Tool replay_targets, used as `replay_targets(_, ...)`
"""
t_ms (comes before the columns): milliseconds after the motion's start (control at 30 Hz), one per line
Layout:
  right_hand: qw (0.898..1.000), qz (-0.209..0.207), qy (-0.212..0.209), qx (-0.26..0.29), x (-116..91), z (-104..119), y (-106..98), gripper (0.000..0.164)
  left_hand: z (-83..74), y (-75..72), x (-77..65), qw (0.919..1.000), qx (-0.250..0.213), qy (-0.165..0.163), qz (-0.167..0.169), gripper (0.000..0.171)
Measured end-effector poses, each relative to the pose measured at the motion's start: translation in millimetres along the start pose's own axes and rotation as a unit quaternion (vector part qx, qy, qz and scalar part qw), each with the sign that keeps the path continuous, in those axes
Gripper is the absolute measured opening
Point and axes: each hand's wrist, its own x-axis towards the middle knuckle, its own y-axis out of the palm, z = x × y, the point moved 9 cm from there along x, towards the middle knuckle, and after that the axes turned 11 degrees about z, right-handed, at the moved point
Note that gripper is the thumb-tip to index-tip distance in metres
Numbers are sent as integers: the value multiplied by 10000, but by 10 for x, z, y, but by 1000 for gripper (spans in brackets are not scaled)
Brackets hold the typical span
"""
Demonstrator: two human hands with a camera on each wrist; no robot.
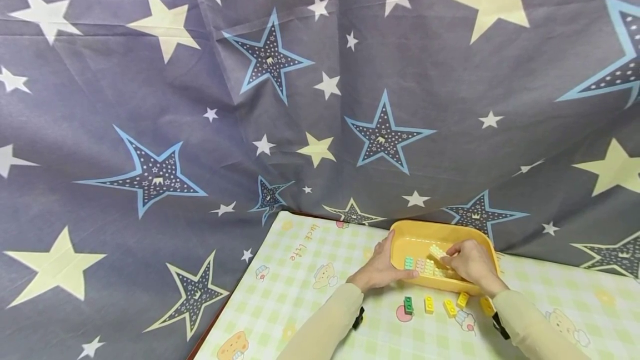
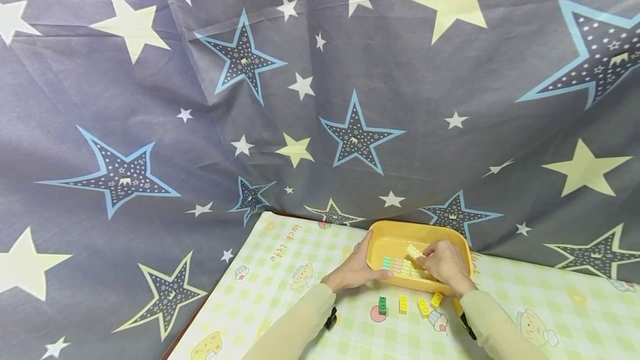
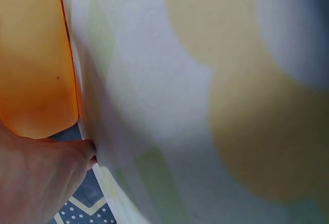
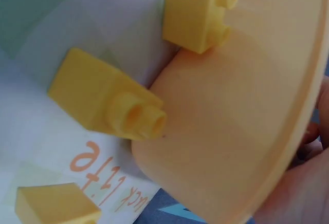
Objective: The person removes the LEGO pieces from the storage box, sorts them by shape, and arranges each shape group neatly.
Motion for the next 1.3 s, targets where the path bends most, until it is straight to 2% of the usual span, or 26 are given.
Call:
replay_targets(200, 9999, -73, -87, 73, -60, 60, -43, 22, -9, -7, 5, 10000, 0, 47, -19, 127)
replay_targets(433, 9988, 107, 166, 438, -170, 82, -51, 24, -25, -14, -4, 10000, -10, 71, -21, 127)
replay_targets(600, 9989, 70, 146, 441, -265, 103, -60, 24, -32, -13, -13, 9999, -44, 97, -13, 128)
replay_targets(900, 9990, 77, 131, 415, -438, 105, -83, 27, 8, -14, -12, 10000, 61, -65, 18, 127)
replay_targets(1133, 9979, 186, 276, 551, -623, 108, -17, 29, 17, -4, -12, 10000, 26, 11, 38, 127)
replay_targets(1300, 9982, 127, 233, 529, -735, 149, -1, 25, -9, -8, -6, 9999, 22, 118, 21, 127)
